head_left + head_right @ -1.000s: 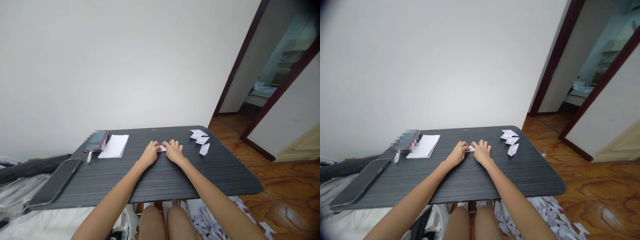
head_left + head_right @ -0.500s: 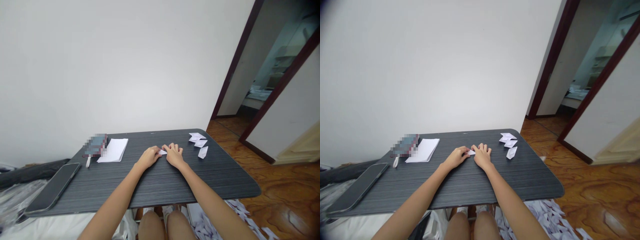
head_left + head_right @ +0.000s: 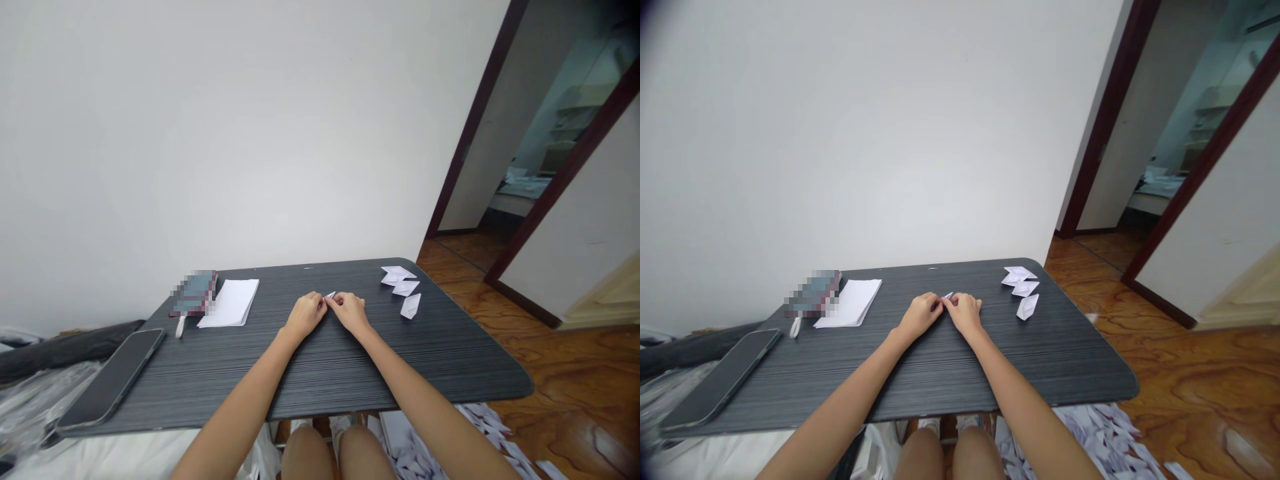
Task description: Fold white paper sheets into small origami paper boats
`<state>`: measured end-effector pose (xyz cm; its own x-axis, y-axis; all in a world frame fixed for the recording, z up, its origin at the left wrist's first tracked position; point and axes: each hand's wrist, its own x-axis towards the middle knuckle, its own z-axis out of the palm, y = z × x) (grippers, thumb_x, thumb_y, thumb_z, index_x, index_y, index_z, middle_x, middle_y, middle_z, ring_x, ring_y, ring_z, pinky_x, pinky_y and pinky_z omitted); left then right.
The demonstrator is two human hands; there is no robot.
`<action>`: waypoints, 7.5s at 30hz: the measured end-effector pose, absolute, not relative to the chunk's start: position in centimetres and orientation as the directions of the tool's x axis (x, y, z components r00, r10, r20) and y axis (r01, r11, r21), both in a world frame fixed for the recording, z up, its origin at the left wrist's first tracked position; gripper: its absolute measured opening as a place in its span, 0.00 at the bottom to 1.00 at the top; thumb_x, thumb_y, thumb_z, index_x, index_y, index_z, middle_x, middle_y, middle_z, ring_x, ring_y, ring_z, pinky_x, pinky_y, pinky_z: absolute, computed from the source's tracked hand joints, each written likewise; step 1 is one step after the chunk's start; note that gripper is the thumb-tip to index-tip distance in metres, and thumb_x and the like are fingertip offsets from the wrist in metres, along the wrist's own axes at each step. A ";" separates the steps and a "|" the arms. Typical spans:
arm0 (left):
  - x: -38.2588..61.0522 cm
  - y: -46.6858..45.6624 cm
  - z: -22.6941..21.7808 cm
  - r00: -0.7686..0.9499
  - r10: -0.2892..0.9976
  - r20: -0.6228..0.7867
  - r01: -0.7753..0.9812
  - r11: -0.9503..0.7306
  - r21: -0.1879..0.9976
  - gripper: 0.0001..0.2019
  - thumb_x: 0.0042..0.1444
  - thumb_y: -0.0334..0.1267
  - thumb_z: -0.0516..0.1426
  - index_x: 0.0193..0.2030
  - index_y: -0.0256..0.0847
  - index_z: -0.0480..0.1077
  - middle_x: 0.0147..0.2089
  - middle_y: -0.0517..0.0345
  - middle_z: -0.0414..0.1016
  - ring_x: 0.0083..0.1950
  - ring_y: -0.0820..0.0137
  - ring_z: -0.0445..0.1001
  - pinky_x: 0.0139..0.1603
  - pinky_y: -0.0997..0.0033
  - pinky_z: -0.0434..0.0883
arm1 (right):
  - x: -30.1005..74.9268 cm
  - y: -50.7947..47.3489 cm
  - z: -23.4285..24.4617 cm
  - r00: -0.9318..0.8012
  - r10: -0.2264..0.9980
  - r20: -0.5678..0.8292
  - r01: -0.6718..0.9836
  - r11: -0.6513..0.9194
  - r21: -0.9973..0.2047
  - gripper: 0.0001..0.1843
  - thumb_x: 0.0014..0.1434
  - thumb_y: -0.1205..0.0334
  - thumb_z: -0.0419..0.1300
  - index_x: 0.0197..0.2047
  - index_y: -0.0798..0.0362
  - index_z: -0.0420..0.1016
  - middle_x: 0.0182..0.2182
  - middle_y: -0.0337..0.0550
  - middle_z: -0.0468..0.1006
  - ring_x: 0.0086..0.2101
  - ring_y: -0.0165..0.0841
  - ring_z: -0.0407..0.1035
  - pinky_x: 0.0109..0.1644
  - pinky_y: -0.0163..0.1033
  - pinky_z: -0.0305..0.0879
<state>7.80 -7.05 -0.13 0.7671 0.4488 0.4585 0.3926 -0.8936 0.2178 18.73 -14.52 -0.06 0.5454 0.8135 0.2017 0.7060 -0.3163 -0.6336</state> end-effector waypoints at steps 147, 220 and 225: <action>5.0 -6.9 2.7 0.786 0.422 0.452 0.073 -0.789 0.610 0.14 0.53 0.30 0.43 0.38 0.37 0.68 0.42 0.54 0.71 0.44 0.70 0.68 0.48 0.68 0.62 | 20.3 -16.5 1.7 -0.055 0.838 0.542 0.729 0.405 -0.552 0.02 0.51 0.66 0.54 0.30 0.54 0.67 0.31 0.43 0.69 0.32 0.31 0.65 0.37 0.37 0.61; 4.2 -4.7 1.3 0.858 0.510 0.059 0.032 -0.167 0.985 0.28 0.54 0.53 0.39 0.37 0.26 0.65 0.21 0.47 0.72 0.11 0.78 0.62 0.09 0.82 0.50 | 21.4 -15.1 -0.3 0.293 0.933 0.209 -0.077 0.241 -0.967 0.19 0.52 0.49 0.49 0.24 0.58 0.65 0.11 0.38 0.66 0.14 0.24 0.57 0.19 0.31 0.49; 4.8 -5.3 0.8 0.838 0.530 0.128 0.008 -0.247 0.969 0.23 0.52 0.50 0.47 0.31 0.26 0.68 0.24 0.47 0.72 0.16 0.78 0.64 0.13 0.80 0.60 | 22.1 -15.1 -0.5 0.230 0.936 0.267 0.110 0.248 -0.962 0.20 0.54 0.52 0.47 0.37 0.59 0.70 0.15 0.35 0.63 0.17 0.24 0.53 0.22 0.32 0.48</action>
<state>4.78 -5.35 0.84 0.8382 0.5300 0.1282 0.0079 -0.2470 0.9690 22.14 -15.13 -0.47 0.2300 0.9357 0.2675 0.1101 0.2480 -0.9625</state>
